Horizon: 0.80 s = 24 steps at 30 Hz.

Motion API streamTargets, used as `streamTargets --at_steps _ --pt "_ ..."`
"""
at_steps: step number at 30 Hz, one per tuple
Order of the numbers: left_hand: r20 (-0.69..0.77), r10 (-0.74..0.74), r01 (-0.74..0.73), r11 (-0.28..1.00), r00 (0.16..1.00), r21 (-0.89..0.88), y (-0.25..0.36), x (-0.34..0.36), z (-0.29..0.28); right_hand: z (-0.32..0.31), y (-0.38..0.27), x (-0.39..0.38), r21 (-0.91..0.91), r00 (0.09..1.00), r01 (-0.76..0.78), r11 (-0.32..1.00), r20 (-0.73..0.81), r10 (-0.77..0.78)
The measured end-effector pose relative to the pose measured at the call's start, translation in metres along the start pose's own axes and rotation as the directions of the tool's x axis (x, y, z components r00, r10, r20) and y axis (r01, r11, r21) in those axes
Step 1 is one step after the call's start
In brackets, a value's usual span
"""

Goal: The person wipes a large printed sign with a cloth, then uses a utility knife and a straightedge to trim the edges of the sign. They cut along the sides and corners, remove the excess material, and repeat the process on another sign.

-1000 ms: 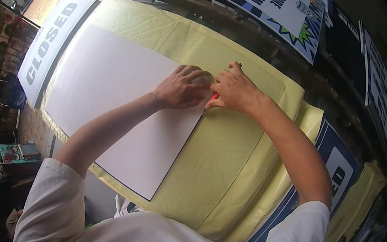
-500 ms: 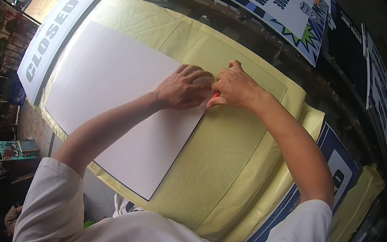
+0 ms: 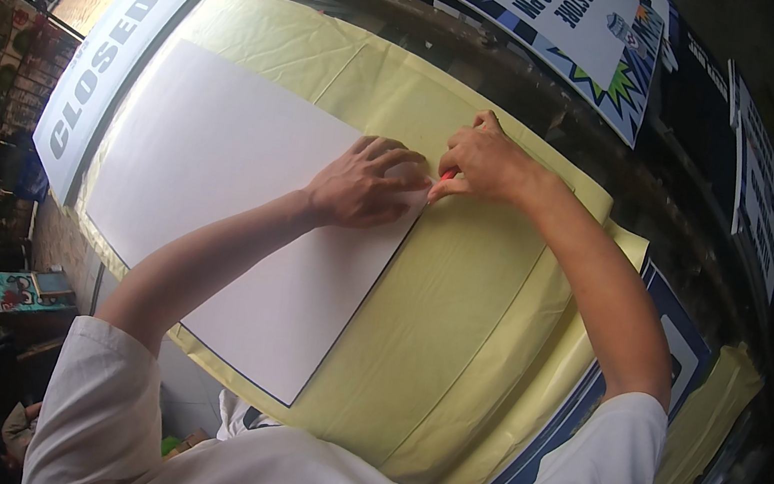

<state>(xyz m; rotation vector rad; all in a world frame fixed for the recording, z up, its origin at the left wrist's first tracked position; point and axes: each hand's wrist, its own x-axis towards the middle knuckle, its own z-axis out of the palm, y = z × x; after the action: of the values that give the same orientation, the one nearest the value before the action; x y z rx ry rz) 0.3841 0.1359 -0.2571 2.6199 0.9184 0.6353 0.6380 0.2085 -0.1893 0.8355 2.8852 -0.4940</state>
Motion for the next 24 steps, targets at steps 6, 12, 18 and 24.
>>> streamTargets --at_steps 6,12,18,24 --pt "0.008 0.007 -0.007 1.000 1.000 -0.020 -0.002 0.000 -0.001 -0.008 0.017 0.005 -0.002 1.000 0.015 1.000 0.009 -0.015" --pt "0.003 0.012 -0.012 1.000 1.000 -0.015 0.000 0.001 -0.001 -0.016 0.030 0.011 0.039 0.996 -0.020 0.999 0.091 0.017" --pt "0.009 0.001 -0.001 1.000 1.000 -0.028 -0.001 0.001 -0.001 -0.021 0.046 0.015 0.079 0.995 -0.040 0.996 0.097 0.032" --pt "0.022 0.006 -0.005 1.000 1.000 -0.025 -0.001 0.004 -0.002 -0.037 0.059 0.021 -0.039 0.988 -0.111 0.993 0.102 0.115"
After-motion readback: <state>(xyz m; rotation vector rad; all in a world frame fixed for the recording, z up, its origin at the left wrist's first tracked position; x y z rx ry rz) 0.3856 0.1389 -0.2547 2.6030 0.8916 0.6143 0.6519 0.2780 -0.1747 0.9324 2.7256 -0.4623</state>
